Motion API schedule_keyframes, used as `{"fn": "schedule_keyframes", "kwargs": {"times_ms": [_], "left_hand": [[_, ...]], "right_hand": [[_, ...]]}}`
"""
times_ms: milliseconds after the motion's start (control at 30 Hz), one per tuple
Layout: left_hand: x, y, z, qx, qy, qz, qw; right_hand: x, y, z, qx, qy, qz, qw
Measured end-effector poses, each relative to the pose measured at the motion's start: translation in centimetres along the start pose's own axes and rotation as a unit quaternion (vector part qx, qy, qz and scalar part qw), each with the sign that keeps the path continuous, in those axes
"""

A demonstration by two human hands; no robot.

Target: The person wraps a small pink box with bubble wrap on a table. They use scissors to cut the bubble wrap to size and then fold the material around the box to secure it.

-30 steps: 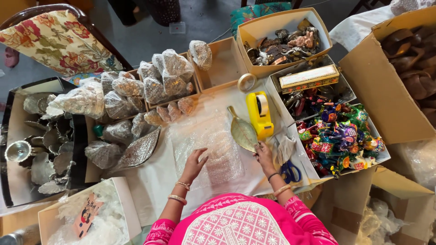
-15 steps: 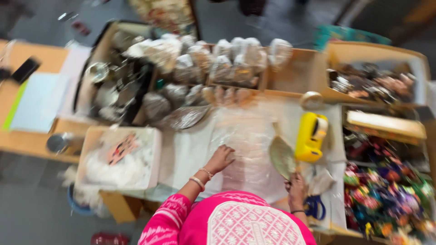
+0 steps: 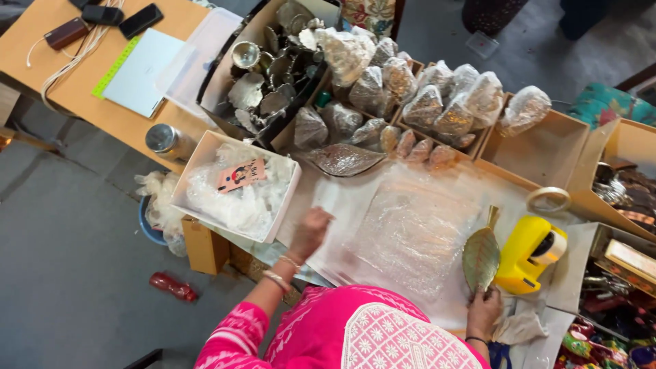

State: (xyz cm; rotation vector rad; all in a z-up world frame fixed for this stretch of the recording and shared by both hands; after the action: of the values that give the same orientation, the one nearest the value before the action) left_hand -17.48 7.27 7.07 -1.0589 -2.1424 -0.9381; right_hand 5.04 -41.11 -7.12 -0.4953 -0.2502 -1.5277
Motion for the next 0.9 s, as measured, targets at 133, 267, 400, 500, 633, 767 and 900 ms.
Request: {"fn": "schedule_keyframes", "kwargs": {"times_ms": [133,267,400,500,633,767,900], "left_hand": [[8.0,-0.8,7.2,0.076,0.108,-0.081,0.988],[14.1,-1.8,11.9,0.180,0.338,-0.086,0.920],[14.6,-4.0,18.0,0.310,0.274,0.058,0.909],[15.9,-4.0,18.7,0.273,0.200,-0.046,0.940],[16.5,-4.4,19.6,0.257,0.130,-0.089,0.953],[17.0,-3.0,15.0,0.301,0.087,0.061,0.948],[17.3,-1.6,12.4,0.240,0.229,0.128,0.935]], "right_hand": [[0.9,-2.7,4.8,0.243,-0.315,-0.129,0.909],[-0.3,-3.6,7.8,0.259,-0.274,-0.139,0.916],[-4.2,-3.3,10.0,0.301,-0.225,-0.050,0.925],[-9.0,-3.1,10.9,0.161,-0.067,0.128,0.976],[-14.6,-5.8,18.3,0.357,-0.112,0.224,0.900],[-19.1,-6.1,22.3,0.434,-0.360,0.321,0.761],[-21.7,-4.9,24.8,0.408,-0.319,0.304,0.800]]}}
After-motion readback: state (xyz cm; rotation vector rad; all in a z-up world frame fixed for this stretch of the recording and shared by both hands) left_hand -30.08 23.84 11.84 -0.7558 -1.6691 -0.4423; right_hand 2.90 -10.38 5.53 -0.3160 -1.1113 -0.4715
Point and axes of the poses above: each hand's wrist, its own y-axis towards the middle knuckle, its own x-axis out of the back of the hand, z = x × y, the point moved 2 cm from there along y, towards the middle knuckle, and after that the axes turned 3 degrees about x, right-handed, at the moved point
